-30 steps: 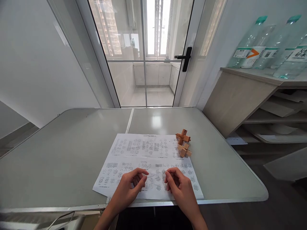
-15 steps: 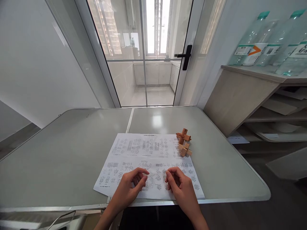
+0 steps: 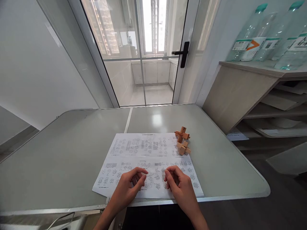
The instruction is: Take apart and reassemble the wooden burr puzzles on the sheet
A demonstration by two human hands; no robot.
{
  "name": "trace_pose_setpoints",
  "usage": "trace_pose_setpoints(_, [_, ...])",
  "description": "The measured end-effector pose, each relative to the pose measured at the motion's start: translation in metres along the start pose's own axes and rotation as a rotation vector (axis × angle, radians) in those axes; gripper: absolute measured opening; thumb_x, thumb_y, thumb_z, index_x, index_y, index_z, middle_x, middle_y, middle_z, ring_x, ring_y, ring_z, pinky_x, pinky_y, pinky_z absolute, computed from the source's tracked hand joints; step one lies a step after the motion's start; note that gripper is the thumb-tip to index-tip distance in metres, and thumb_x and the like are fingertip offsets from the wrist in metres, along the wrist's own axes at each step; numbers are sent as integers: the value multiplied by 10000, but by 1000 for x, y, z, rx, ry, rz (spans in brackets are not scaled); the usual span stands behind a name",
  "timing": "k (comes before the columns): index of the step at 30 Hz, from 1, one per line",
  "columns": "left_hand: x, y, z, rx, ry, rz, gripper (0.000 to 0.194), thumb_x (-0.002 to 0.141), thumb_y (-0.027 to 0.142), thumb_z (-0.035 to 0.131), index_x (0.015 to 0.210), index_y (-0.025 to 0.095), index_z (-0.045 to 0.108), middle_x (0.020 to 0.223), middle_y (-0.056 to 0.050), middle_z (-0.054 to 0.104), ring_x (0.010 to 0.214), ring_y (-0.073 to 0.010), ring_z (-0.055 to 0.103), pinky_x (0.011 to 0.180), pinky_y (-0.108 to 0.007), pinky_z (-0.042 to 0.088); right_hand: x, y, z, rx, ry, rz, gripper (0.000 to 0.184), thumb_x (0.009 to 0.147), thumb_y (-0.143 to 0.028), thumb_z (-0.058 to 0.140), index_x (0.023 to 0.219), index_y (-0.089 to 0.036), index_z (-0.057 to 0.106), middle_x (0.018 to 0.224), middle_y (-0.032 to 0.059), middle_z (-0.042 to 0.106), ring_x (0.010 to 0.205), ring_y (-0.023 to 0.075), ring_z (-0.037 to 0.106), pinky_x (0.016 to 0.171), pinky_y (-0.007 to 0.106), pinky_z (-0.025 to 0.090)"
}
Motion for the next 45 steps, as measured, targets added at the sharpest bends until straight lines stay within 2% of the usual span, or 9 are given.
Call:
trace_pose_setpoints(7, [1, 2, -1, 29, 3, -23, 345, 1016, 520, 572, 1060, 213, 723, 754, -15, 677, 681, -156, 593, 655, -251, 459, -2, -7, 0, -16, 28, 4, 536, 962, -734, 558, 876, -216, 665, 732, 34, 670, 595, 175, 600, 588, 282, 505])
trace_pose_setpoints(13, [0, 4, -2, 29, 15, -18, 338, 1010, 513, 583, 1063, 210, 723, 751, -19, 689, 674, -156, 596, 652, -250, 464, 0, -5, -1, -28, -25, -30, 496, 977, -688, 582, 875, -211, 672, 739, 36, 683, 597, 169, 621, 600, 275, 524])
trace_pose_setpoints(23, [1, 4, -1, 25, 8, -18, 350, 1013, 519, 577, 1064, 203, 719, 761, -22, 685, 675, -157, 601, 661, -257, 471, 1, -4, -2, -26, -36, -29, 465, 996, -652, 579, 893, -209, 674, 761, 39, 682, 612, 172, 623, 605, 279, 522])
trace_pose_setpoints(33, [1, 4, -3, 18, 31, -10, 346, 1006, 509, 584, 1065, 200, 728, 753, -24, 690, 655, -156, 612, 651, -252, 495, 2, 2, -1, -50, -81, -3, 469, 994, -669, 564, 902, -219, 660, 761, 31, 677, 627, 179, 626, 621, 285, 508])
trace_pose_setpoints(38, [0, 1, -3, 27, 26, 2, 360, 1010, 523, 574, 1061, 198, 719, 754, -27, 688, 661, -158, 607, 641, -250, 478, 0, -7, 4, 11, -35, -22, 487, 991, -681, 555, 879, -217, 649, 733, 18, 664, 593, 165, 602, 596, 285, 487])
trace_pose_setpoints(41, [0, -1, -3, 33, 27, 1, 365, 1018, 522, 563, 1073, 197, 721, 750, -27, 681, 674, -160, 602, 645, -251, 468, 3, -12, -6, 0, 6, -37, 474, 981, -681, 568, 889, -221, 636, 734, 15, 663, 567, 161, 584, 538, 274, 452])
trace_pose_setpoints(45, [0, -1, -3, 31, 19, 12, 355, 1021, 512, 564, 1067, 201, 730, 751, -30, 682, 678, -162, 593, 657, -254, 466, 25, -18, -50, -226, 211, -102, 433, 991, -650, 551, 944, -230, 646, 757, 33, 682, 650, 203, 647, 547, 285, 453])
Point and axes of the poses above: each hand's wrist, its own x-axis towards the middle knuckle, its own z-axis out of the palm, y = z × x, the point moved 4 cm from there along x, towards the middle knuckle
